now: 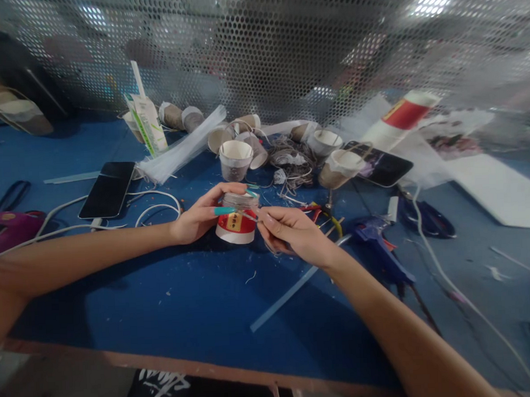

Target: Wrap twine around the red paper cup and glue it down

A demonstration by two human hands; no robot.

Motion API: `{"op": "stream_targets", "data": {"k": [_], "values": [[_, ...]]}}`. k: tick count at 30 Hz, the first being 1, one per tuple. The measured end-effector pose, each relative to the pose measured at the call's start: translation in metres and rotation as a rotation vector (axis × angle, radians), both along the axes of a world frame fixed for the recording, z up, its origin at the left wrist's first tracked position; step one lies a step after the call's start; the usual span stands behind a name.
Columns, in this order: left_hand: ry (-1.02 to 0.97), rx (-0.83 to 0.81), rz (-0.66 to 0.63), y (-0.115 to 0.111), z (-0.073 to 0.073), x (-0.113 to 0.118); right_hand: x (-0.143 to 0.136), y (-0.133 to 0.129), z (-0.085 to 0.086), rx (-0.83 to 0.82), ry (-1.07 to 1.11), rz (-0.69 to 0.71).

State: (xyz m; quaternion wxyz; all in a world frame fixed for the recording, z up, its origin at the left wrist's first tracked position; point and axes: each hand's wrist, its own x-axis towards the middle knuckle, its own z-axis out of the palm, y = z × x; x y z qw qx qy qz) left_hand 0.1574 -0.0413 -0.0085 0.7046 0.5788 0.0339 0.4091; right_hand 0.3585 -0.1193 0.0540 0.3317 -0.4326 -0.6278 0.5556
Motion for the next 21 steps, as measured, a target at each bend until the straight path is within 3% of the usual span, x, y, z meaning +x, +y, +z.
{"op": "stream_targets", "data": {"k": [13, 21], "values": [[-0.011, 0.011, 0.025, 0.002, -0.002, 0.0, 0.011, 0.009, -0.006, 0.027, -0.029, -0.094], [0.018, 0.04, 0.049, 0.003, -0.005, 0.0, 0.01, 0.009, -0.005, -0.01, -0.03, -0.061]]}}
